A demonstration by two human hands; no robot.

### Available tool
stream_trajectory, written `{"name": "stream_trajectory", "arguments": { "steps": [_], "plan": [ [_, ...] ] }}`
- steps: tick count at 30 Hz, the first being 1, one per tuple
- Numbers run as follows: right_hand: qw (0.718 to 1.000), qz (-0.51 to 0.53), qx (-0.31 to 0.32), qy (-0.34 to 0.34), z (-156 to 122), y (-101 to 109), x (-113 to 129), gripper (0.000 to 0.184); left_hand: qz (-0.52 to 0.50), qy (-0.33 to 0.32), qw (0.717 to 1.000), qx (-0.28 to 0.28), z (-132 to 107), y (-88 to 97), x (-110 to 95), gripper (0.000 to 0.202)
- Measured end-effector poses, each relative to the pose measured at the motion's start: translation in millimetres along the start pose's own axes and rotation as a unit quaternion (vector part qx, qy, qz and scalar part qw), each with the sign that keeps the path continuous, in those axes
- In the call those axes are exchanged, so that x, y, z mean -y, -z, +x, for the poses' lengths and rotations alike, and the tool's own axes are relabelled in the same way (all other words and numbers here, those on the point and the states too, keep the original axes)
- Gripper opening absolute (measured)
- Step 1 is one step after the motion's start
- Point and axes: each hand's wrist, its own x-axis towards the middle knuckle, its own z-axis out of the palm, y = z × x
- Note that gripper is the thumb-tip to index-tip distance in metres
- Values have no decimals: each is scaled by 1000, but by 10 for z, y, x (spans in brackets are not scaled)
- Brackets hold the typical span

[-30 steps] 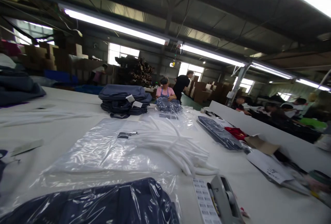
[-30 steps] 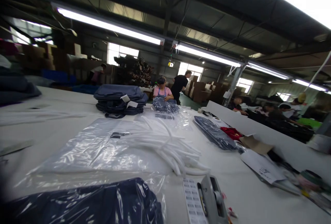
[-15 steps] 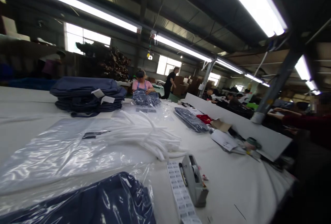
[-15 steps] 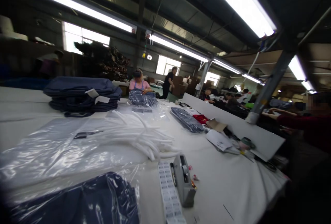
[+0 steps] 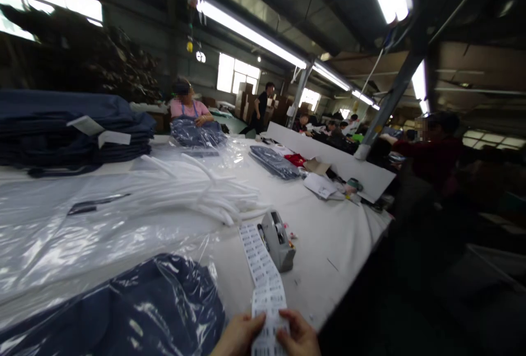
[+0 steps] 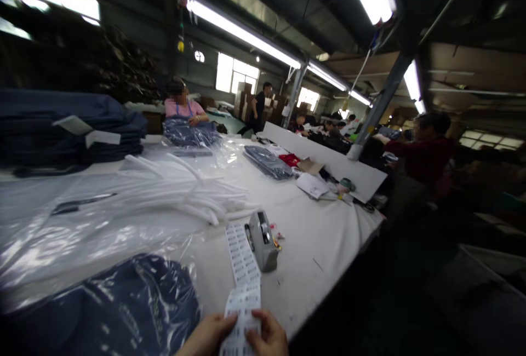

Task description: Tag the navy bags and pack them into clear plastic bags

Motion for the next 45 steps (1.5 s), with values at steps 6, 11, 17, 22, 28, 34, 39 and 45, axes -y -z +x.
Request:
{"name": "stream_trajectory", "arguments": {
  "steps": [6,11,17,22,28,34,39,45],
  "plan": [
    [987,134,20,-81,-89,-1,124,46,-37,59,997,-32,-130,-73,-59,54],
    [987,140,8,-81,-82,35,91,41,-23,101,994,-20,-202,-54,-50,57],
    [989,-111,-61,80,-236,70,264,25,51,95,994,-9,-289,-90,-42,64],
    [878,-403,1,259,-455,23,427,26,103,52,993,-29,-251,-111,8,58],
    [785,-461,-29,412,-467,22,378,13,108,57,990,-64,-177,-94,130,51],
    [775,-361,-69,514,-617,17,570,14,140,46,987,-64,-281,-184,108,52],
    [963,-114,-1,243,-442,-319,903,7,310,-53,949,-32,-800,-104,192,59],
    [954,13,295,-48,23,-1775,1229,33,688,-244,674,116,-1702,552,270,15]
  ]
}}
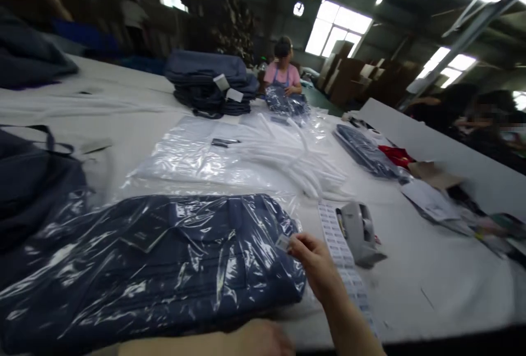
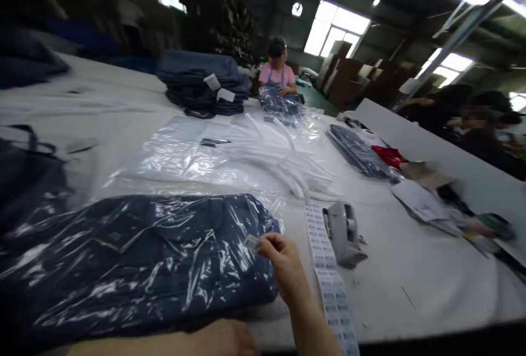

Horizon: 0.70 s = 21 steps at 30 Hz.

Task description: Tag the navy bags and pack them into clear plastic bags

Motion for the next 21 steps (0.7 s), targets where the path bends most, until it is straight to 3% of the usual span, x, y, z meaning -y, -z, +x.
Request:
{"name": "stream_trajectory", "arguments": {
  "steps": [3,6,8,10,15,21],
  "plan": [
    [989,0,126,-71,466,-703,81,36,90,82,981,-149,-765,483,-42,12],
    [967,-35,215,-131,755,-1309,41,34,142,201,933,-261,-1524,974,-38,15],
    [955,-68,241,-158,869,-1609,-46,29,225,254,896,-285,-1943,1145,76,20],
    [947,-94,250,-176,939,-1820,-157,23,306,282,869,-269,-2248,1178,252,25],
    [938,-153,235,-204,1006,-2060,-392,12,357,261,867,-230,-2530,1070,559,29],
    [935,-206,210,-200,1022,-2126,-518,10,338,242,865,-280,-2510,1163,525,36]
  ]
}}
